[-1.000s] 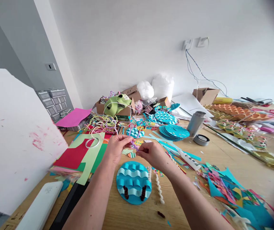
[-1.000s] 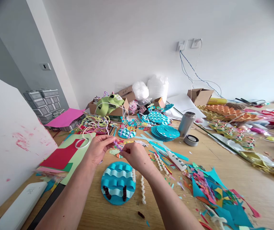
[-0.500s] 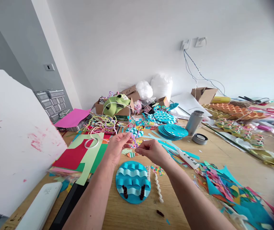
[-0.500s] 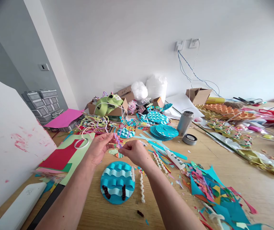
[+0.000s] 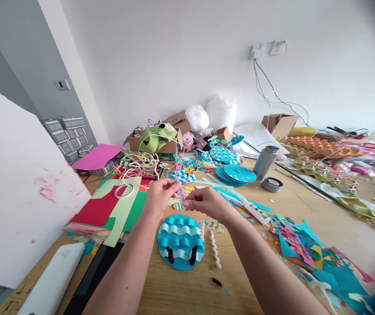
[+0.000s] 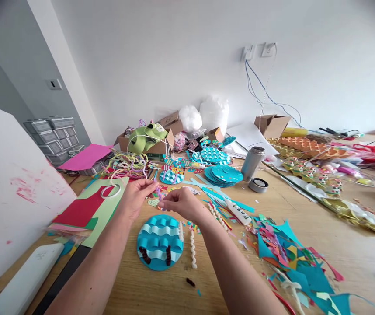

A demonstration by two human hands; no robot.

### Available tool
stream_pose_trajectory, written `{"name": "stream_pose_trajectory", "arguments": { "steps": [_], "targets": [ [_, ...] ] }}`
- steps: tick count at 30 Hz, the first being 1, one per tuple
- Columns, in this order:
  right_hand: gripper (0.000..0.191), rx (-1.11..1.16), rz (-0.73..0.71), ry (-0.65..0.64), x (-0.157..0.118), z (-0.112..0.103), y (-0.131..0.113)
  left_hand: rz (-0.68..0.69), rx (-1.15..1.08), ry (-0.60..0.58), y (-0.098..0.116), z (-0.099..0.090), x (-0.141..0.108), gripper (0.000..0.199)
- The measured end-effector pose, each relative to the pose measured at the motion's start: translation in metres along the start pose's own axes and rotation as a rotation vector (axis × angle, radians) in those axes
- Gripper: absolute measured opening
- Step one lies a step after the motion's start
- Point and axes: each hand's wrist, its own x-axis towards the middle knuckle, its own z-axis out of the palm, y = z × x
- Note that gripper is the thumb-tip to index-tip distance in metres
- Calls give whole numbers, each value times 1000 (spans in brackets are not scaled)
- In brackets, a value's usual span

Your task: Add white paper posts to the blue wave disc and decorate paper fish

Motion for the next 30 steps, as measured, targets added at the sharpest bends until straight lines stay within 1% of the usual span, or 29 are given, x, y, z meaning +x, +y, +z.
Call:
{"name": "stream_pose_trajectory", "arguments": {
  "steps": [3, 9, 16, 19, 20, 22, 24, 25, 28, 30],
  "targets": [
    [30, 24, -3, -46, 2, 2, 4, -3, 9, -9, 0, 2, -1, 28],
    [23, 1, -34, -61, 4, 4, 8, -34, 31, -1, -1, 5, -3, 24],
    [24, -28, -57, -61, 5, 4, 10, -88, -56, -14, -4, 5, -2, 30],
    [24, -17, -42, -31, 9, 2, 17, -79, -25, -48, -5, 3, -1, 37],
    [24, -6, -30, -17, 11, 1, 21, -76, 7, -63, -6, 2, 0, 39],
    [22, 17, 14, 6, 15, 0, 32, -65, 162, -110, -13, -1, 3, 41],
    [22, 25, 79, 15, 20, -1, 44, -42, 401, -179, -23, -6, 8, 33],
    [21, 25, 111, 18, 22, 0, 50, -43, 486, -208, -28, -8, 10, 28],
    [19, 43, 171, 2, 27, 3, 66, -64, 660, -266, -43, -13, 13, 15],
    [18, 75, 181, -13, 29, 5, 75, -80, 775, -290, -48, -14, 11, 15]
  ]
}}
